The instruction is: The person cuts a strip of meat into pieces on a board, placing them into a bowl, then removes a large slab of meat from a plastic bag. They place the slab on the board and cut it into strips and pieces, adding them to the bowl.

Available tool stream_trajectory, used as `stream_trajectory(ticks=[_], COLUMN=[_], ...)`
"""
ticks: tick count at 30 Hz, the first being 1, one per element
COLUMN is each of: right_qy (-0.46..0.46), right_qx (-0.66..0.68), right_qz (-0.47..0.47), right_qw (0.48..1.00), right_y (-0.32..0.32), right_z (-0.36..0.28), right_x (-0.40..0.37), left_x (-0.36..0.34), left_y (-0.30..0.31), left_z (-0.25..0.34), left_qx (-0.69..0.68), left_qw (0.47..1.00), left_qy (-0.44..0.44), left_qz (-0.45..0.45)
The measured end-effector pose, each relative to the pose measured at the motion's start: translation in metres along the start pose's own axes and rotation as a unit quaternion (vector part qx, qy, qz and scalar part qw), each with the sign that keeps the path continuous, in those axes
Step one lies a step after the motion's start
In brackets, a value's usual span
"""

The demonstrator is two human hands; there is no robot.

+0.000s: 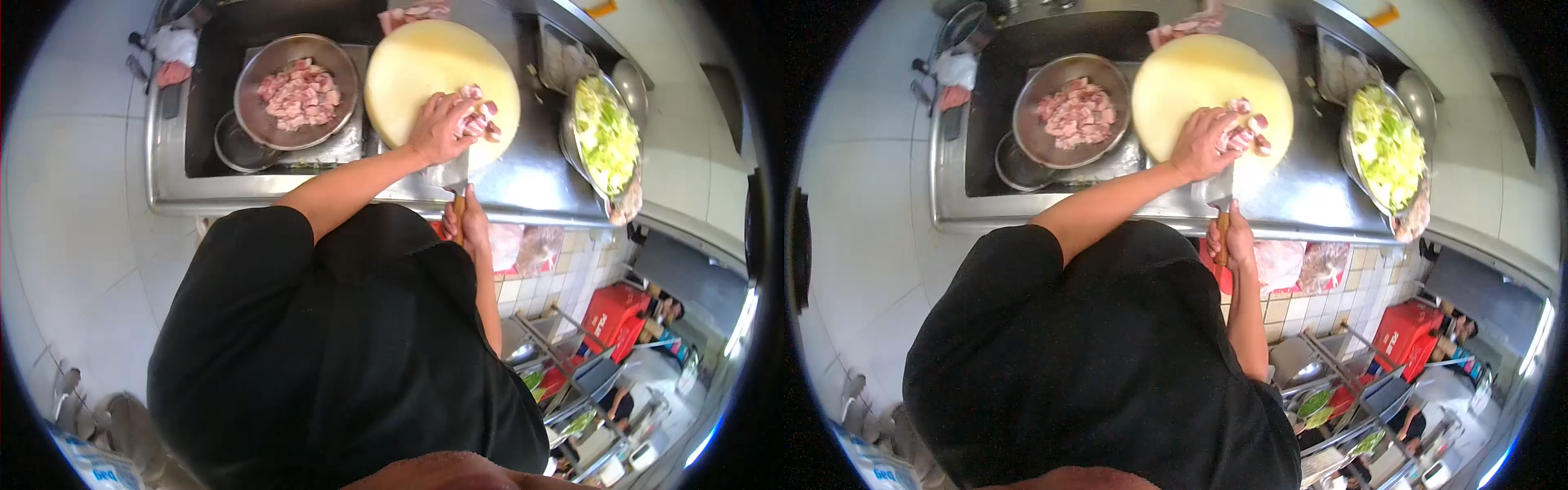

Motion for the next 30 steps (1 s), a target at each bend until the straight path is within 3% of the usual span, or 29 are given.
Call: stream_trajectory(ticks=[7, 9, 13, 15, 17, 18, 19, 22, 23, 26, 30], right_qy=[0.037, 0.062, 0.035, 0.018, 0.039, 0.059, 0.078, 0.116, 0.128, 0.147, 0.139], right_qx=[-0.176, -0.246, -0.314, -0.302, -0.263, -0.253, -0.247, -0.157, -0.126, -0.018, 0.056], right_qz=[0.035, 0.014, -0.007, 0.009, 0.016, 0.018, 0.017, 0.082, 0.1, 0.158, 0.168], right_qw=[0.983, 0.967, 0.949, 0.953, 0.964, 0.965, 0.966, 0.977, 0.979, 0.976, 0.974], right_y=[-0.071, -0.101, -0.141, -0.145, -0.126, -0.111, -0.1, -0.038, -0.015, 0.045, 0.106], right_z=[-0.054, -0.073, -0.087, -0.089, -0.089, -0.087, -0.089, -0.086, -0.081, -0.066, -0.034], right_x=[-0.017, -0.014, 0.0, -0.004, -0.008, -0.006, -0.008, -0.028, -0.033, -0.049, -0.039], left_x=[0.002, -0.008, -0.039, -0.054, -0.08, -0.077, -0.072, -0.022, -0.006, 0.002, 0.028], left_y=[0.1, 0.126, 0.155, 0.163, 0.157, 0.159, 0.163, 0.135, 0.119, 0.041, -0.041], left_z=[-0.019, -0.042, -0.125, -0.181, -0.27, -0.272, -0.255, -0.165, -0.129, -0.075, -0.045], left_qx=[-0.001, 0.037, -0.027, -0.016, 0.139, 0.193, 0.245, 0.133, 0.043, 0.015, 0.035], left_qw=[0.984, 0.976, 0.946, 0.926, 0.927, 0.921, 0.904, 0.967, 0.986, 0.999, 0.994], left_qy=[-0.006, 0.022, 0.135, 0.248, 0.348, 0.324, 0.3, 0.145, 0.101, -0.028, -0.01], left_qz=[0.181, 0.213, 0.294, 0.284, 0.024, 0.101, 0.18, 0.161, 0.124, 0.004, -0.1])
Point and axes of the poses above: each hand's wrist, its own x-axis towards the middle knuckle, its own y-axis out of the back of the hand, z = x × y, the point moved 5 cm from there along x, towards the middle knuckle, and after that the axes turned 8 degrees about -y, right-handed, at the moved point
